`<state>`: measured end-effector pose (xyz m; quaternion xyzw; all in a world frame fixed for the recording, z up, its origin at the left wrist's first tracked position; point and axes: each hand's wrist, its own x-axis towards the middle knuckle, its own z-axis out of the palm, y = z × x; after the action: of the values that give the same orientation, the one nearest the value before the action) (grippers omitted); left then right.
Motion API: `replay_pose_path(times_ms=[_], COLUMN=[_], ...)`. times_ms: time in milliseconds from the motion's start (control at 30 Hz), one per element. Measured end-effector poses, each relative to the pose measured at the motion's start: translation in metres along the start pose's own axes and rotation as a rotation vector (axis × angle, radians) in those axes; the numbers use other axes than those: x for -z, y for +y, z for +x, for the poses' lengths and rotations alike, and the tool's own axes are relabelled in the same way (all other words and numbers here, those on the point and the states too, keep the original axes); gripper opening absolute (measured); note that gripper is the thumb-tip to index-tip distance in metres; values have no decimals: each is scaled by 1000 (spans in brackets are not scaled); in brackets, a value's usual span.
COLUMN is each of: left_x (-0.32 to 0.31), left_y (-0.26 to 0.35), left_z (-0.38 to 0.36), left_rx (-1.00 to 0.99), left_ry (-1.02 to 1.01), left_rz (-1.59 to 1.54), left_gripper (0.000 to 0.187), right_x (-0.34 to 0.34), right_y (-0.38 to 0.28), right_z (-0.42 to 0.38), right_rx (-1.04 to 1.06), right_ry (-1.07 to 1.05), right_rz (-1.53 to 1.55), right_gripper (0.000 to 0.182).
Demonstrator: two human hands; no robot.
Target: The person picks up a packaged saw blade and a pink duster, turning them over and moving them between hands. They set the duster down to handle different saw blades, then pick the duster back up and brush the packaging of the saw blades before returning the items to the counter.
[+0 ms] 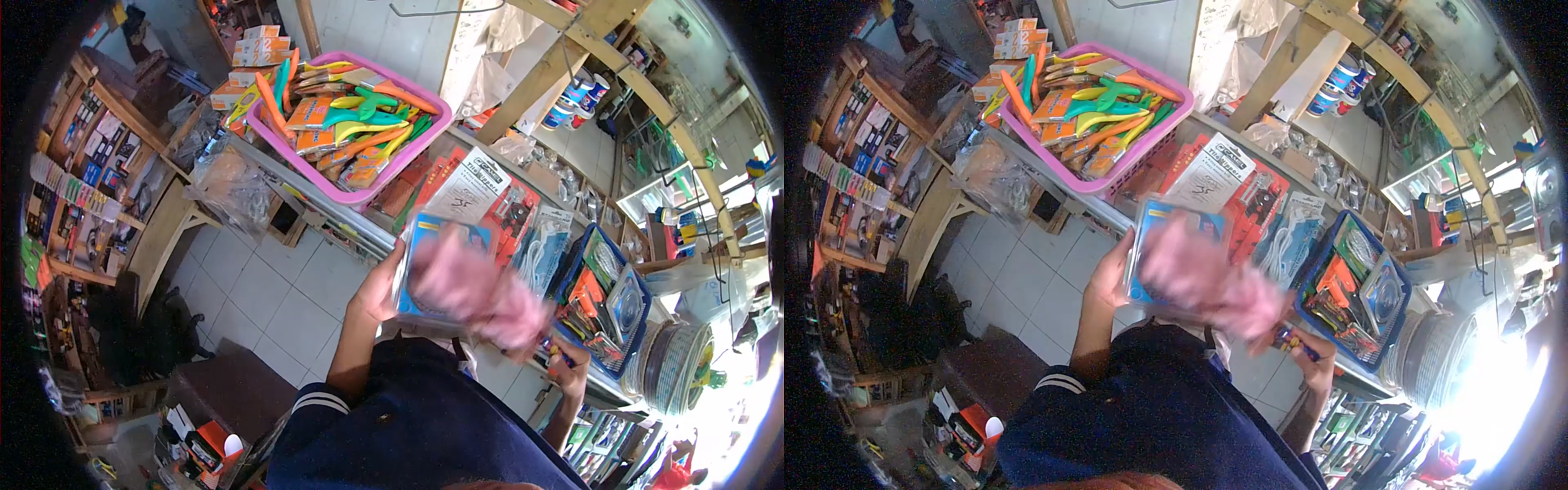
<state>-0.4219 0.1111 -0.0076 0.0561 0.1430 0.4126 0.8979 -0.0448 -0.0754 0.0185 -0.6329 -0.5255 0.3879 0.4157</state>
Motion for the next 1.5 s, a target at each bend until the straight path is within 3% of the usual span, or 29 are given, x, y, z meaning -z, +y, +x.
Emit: replay_pose_path(times_ms=[67,133,167,200,233,333,367,467,567,667,767,800,933,1033,1133,1233,1333,1433,1500], left_x=[5,8,12,27,24,21,20,12,-5,8,2,4,17,14,6,14,14,21,16], left_y=[1,-1,-3,-6,-7,-10,-10,-9,-12,-7,-11,-9,-10,-11,-11,-9,-4,-5,-4], left_z=[-3,-2,-2,2,0,0,-1,-1,-4,-7,-6,-7,-7,-7,-9,-8,-10,-8,-8], left_rx=[98,119,124,171,161,117,116,95,83,124,111,126,181,153,144,108,98,89,78], left_ry=[-80,48,114,-50,-28,116,87,-15,71,9,-9,-9,10,-8,24,4,-41,-3,13], left_rz=[-17,105,163,71,125,296,313,400,277,453,394,430,415,398,376,380,376,355,362], left_gripper=[52,58,62,63,64,72,74,83,87,92,95,95,96,95,92,90,88,87,88], right_x=[7,18,17,14,12,21,22,19,25,15,28,25,34,30,36,35,39,44,49], right_y=[-9,-8,-7,-8,-10,-19,-20,-11,-12,-21,-14,-13,-18,-5,-17,-7,-12,7,5], right_z=[2,6,7,8,7,14,15,16,20,17,18,17,18,16,16,11,11,6,5], right_rx=[-14,30,24,17,8,25,36,-11,73,-23,41,35,31,8,40,-53,35,-56,24], right_ry=[-62,-138,-79,-21,39,-101,-142,-6,-141,14,-132,-51,-118,49,-81,70,22,124,37], right_rz=[10,-28,-11,7,26,-38,-55,-84,-156,-50,-22,-31,-123,-28,-92,-2,-50,24,-40], right_gripper=[39,38,38,39,39,40,41,41,45,45,39,39,42,42,44,44,46,46,46])
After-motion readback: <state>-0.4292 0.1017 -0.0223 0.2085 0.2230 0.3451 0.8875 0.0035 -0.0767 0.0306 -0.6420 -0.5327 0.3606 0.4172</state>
